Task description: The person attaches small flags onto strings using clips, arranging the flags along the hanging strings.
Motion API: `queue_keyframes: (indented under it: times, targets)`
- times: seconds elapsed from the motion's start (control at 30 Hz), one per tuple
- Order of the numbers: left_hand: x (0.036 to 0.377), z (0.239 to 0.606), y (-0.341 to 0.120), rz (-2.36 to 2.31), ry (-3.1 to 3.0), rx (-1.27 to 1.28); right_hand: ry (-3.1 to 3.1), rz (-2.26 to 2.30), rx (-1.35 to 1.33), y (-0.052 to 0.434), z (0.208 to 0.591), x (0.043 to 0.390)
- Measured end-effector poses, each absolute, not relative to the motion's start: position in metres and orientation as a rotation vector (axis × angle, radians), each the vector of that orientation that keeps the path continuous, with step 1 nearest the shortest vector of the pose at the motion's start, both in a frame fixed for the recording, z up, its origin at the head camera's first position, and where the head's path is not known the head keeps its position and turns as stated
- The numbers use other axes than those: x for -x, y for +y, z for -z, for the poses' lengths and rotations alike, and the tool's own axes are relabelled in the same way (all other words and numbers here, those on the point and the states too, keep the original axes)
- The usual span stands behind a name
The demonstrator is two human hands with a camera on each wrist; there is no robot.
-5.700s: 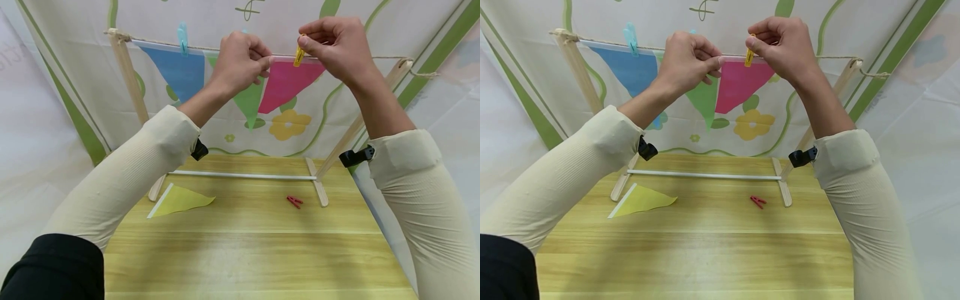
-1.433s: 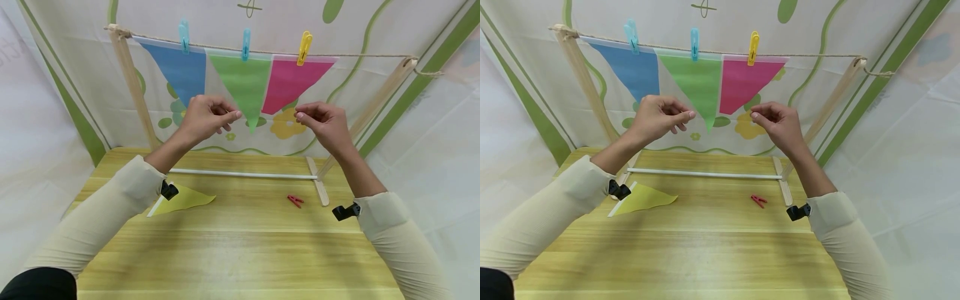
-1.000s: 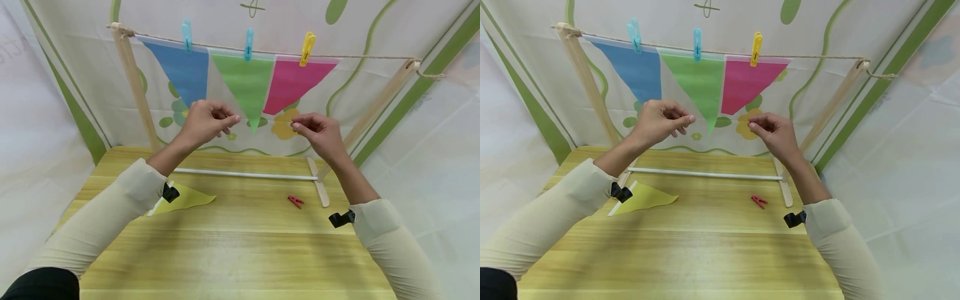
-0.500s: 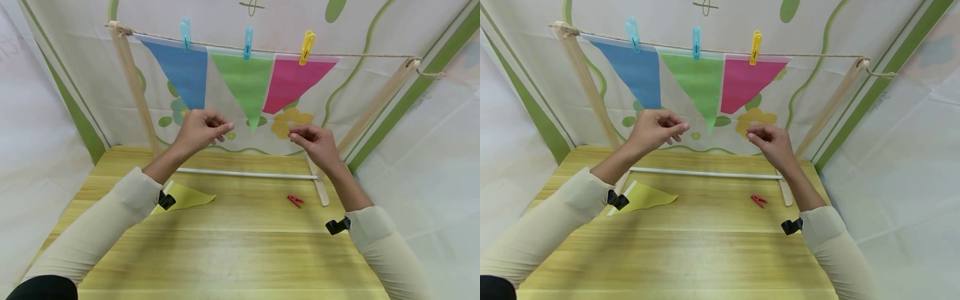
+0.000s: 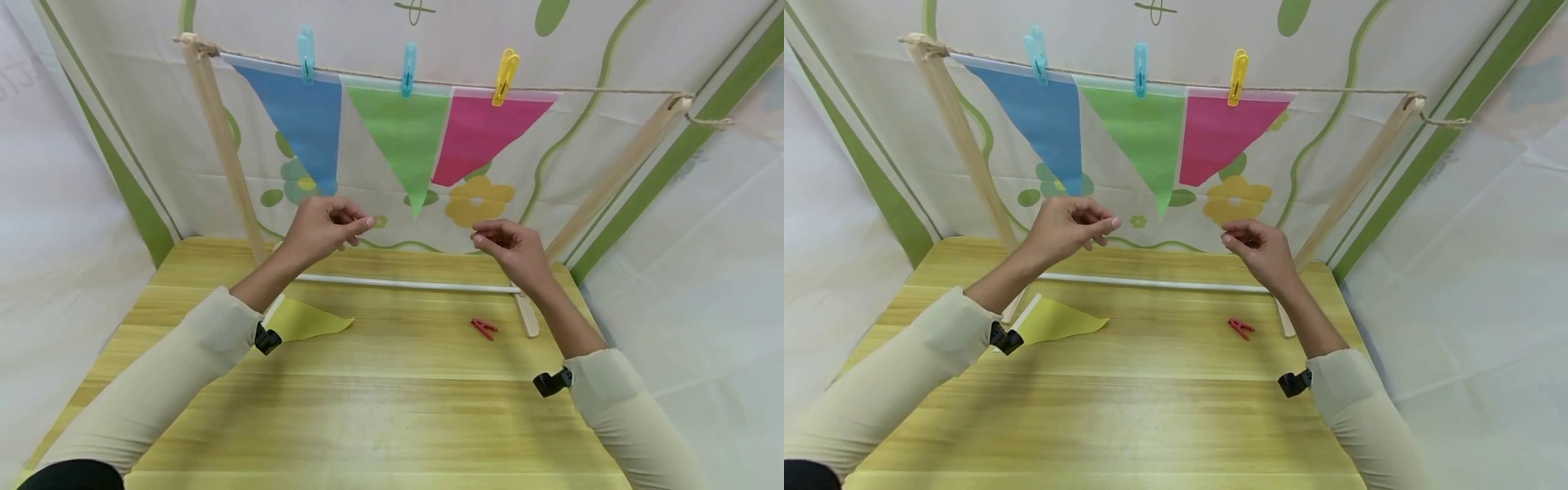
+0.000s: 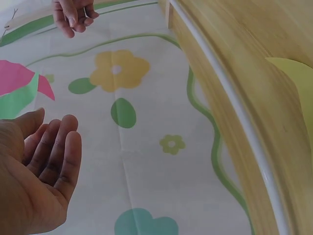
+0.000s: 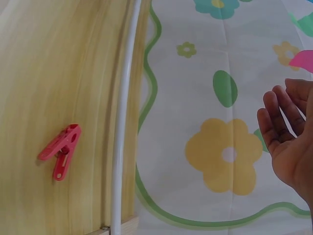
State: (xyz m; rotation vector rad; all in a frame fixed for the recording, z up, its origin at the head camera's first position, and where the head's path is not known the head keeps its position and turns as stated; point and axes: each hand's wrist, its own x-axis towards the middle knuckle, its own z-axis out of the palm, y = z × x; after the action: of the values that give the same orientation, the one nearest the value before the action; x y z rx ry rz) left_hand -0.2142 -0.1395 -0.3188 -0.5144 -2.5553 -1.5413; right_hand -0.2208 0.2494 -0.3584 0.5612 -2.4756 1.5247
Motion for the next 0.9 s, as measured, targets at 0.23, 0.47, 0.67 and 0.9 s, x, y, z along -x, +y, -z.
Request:
queue_keyframes:
  times: [0.23, 0.47, 0.67, 0.9]
  targets:
    - [0.212, 0.327, -0.146, 1.532, -2.599, 0.505, -2.543, -1.479, -0.531, 0.253, 0.37, 0.218]
    - [0.21, 0.34, -0.153, 1.545, -2.624, 0.47, -2.675, -1.443, -0.462, 0.256, 0.381, 0.213]
    - [0.208, 0.349, -0.16, 1.538, -2.64, 0.442, -2.743, -1.397, -0.44, 0.259, 0.388, 0.211]
    - [0.202, 0.356, -0.169, 1.531, -2.672, 0.391, -2.774, -1.344, -0.453, 0.266, 0.398, 0.206]
